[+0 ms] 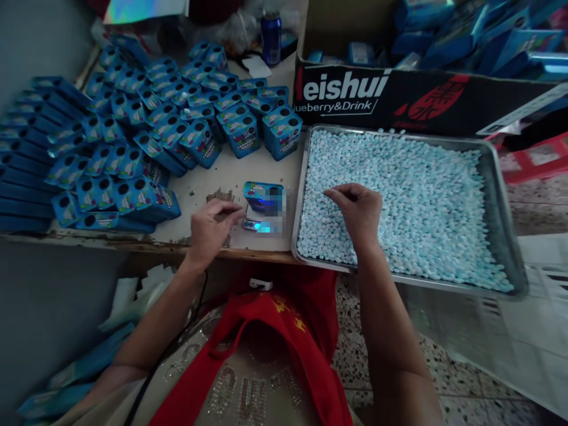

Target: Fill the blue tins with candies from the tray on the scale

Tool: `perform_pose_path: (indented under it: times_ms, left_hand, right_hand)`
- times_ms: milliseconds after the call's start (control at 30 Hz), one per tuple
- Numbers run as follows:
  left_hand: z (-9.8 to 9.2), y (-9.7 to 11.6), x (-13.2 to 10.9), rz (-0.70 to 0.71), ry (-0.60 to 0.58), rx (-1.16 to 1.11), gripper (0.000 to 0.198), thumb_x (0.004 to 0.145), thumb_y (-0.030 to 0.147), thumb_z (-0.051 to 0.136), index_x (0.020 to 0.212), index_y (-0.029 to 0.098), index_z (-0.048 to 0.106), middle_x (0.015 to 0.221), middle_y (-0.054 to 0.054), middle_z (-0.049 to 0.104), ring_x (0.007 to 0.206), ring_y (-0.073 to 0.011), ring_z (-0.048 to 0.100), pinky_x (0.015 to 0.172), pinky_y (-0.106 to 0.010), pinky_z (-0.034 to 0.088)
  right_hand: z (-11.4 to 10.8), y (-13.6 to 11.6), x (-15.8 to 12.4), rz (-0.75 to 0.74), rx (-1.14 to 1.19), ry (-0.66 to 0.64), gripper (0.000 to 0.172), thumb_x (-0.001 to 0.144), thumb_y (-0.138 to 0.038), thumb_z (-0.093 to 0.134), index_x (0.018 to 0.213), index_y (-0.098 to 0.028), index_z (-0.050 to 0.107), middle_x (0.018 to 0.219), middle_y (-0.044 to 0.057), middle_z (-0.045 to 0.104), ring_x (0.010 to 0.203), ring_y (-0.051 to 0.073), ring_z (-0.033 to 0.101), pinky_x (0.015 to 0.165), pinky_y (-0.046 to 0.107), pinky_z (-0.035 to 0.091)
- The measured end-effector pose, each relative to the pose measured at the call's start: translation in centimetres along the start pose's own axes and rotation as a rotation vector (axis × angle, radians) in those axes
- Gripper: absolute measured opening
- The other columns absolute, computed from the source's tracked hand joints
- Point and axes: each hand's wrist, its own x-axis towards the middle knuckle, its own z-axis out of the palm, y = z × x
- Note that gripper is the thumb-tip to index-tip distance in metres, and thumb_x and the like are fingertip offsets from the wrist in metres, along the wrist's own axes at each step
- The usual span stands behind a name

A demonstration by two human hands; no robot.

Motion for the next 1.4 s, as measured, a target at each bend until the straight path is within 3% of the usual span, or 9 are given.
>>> perform_pose_path:
  times_ms: [100, 167, 267, 333, 400, 733, 1100, 1267, 1400]
  left_hand:
    - [-2.3, 1.9, 0.6, 0.02, 0.097, -0.025, 0.018, 0.11, 0.04, 0.078, 0.112, 0.023, 0.085, 0.112, -0.007, 0.086, 0.105, -0.0274, 0.081, 0.1, -0.043, 0.064]
    - [-2.7, 3.4, 1.9, 0.15, 0.177, -0.089, 0.021, 0.11, 0.043, 0.08, 0.109, 0.023, 0.086, 0.105, -0.007, 0.086, 0.098, -0.0258, 0.082, 0.094, -0.041, 0.066]
    - [-1.9, 5.2, 4.0, 0.364, 0.269, -0.209, 0.013, 0.106, 0.037, 0.086, 0.103, 0.024, 0.088, 0.1, -0.005, 0.086, 0.091, -0.0227, 0.082, 0.088, -0.037, 0.067]
    - [-1.0, 6.0, 5.0, 0.398, 0.266, -0.234, 0.001, 0.102, 0.026, 0.089, 0.104, 0.026, 0.088, 0.102, -0.004, 0.087, 0.093, -0.0217, 0.082, 0.09, -0.035, 0.068]
    - [-0.4, 6.4, 5.4, 0.374, 0.234, -0.232, 0.011, 0.099, 0.016, 0.089, 0.105, 0.026, 0.089, 0.106, -0.003, 0.087, 0.097, -0.0215, 0.083, 0.094, -0.034, 0.069]
    - [-0.1, 7.0, 5.8, 0.276, 0.142, -0.297, 0.022, 0.09, 0.005, 0.094, 0.101, 0.023, 0.088, 0.1, -0.002, 0.087, 0.092, -0.0197, 0.083, 0.09, -0.031, 0.07]
    - [0.3, 7.2, 6.2, 0.269, 0.097, -0.255, 0.02, 0.092, 0.006, 0.092, 0.102, 0.023, 0.089, 0.1, -0.003, 0.086, 0.091, -0.0198, 0.082, 0.09, -0.032, 0.069]
    - [0.6, 6.5, 6.4, 0.319, 0.046, -0.186, 0.024, 0.088, 0.007, 0.097, 0.102, 0.024, 0.088, 0.101, -0.003, 0.085, 0.099, -0.0235, 0.082, 0.101, -0.039, 0.068]
    - [0.2, 6.0, 6.7, 0.392, 0.064, -0.115, 0.031, 0.09, 0.017, 0.1, 0.117, 0.023, 0.085, 0.114, -0.007, 0.085, 0.11, -0.0266, 0.081, 0.106, -0.043, 0.067]
  right_hand:
    - [-0.1, 0.7, 0.3, 0.01, 0.062, -0.001, 0.022, 0.08, -0.051, 0.087, 0.084, -0.029, 0.081, 0.088, 0.008, 0.081, 0.089, 0.033, 0.075, 0.086, 0.05, 0.061]
    - [0.0, 1.2, 0.6, 0.03, 0.092, -0.016, 0.028, 0.082, -0.054, 0.083, 0.089, -0.027, 0.084, 0.084, 0.006, 0.078, 0.084, 0.029, 0.073, 0.084, 0.047, 0.06]
    - [0.1, 2.1, 1.1, 0.053, 0.117, -0.034, 0.033, 0.086, -0.053, 0.075, 0.097, -0.024, 0.087, 0.075, 0.003, 0.073, 0.074, 0.023, 0.066, 0.075, 0.04, 0.055]
    - [0.2, 2.6, 1.3, 0.056, 0.13, -0.022, 0.032, 0.083, -0.048, 0.074, 0.098, -0.023, 0.087, 0.073, 0.002, 0.071, 0.07, 0.022, 0.064, 0.071, 0.038, 0.053]
    - [0.2, 3.0, 1.4, 0.052, 0.149, -0.009, 0.03, 0.079, -0.043, 0.075, 0.098, -0.023, 0.086, 0.077, 0.003, 0.074, 0.071, 0.022, 0.065, 0.07, 0.037, 0.054]
    - [-0.3, 2.8, 1.4, 0.079, 0.279, 0.039, 0.028, 0.067, -0.043, 0.088, 0.091, -0.028, 0.086, 0.081, 0.005, 0.08, 0.076, 0.026, 0.073, 0.078, 0.045, 0.062]
    - [-0.5, 3.6, 1.2, 0.02, 0.187, 0.0, 0.02, 0.078, -0.042, 0.086, 0.095, -0.031, 0.086, 0.089, 0.007, 0.081, 0.078, 0.028, 0.073, 0.071, 0.043, 0.061]
    - [0.0, 2.3, 0.7, 0.045, 0.177, 0.029, 0.026, 0.076, -0.048, 0.084, 0.094, -0.03, 0.084, 0.088, 0.008, 0.08, 0.081, 0.028, 0.074, 0.079, 0.046, 0.062]
    - [-0.5, 1.7, 0.6, 0.077, 0.098, 0.016, 0.038, 0.073, -0.053, 0.078, 0.098, -0.026, 0.085, 0.089, 0.008, 0.082, 0.084, 0.029, 0.075, 0.086, 0.047, 0.061]
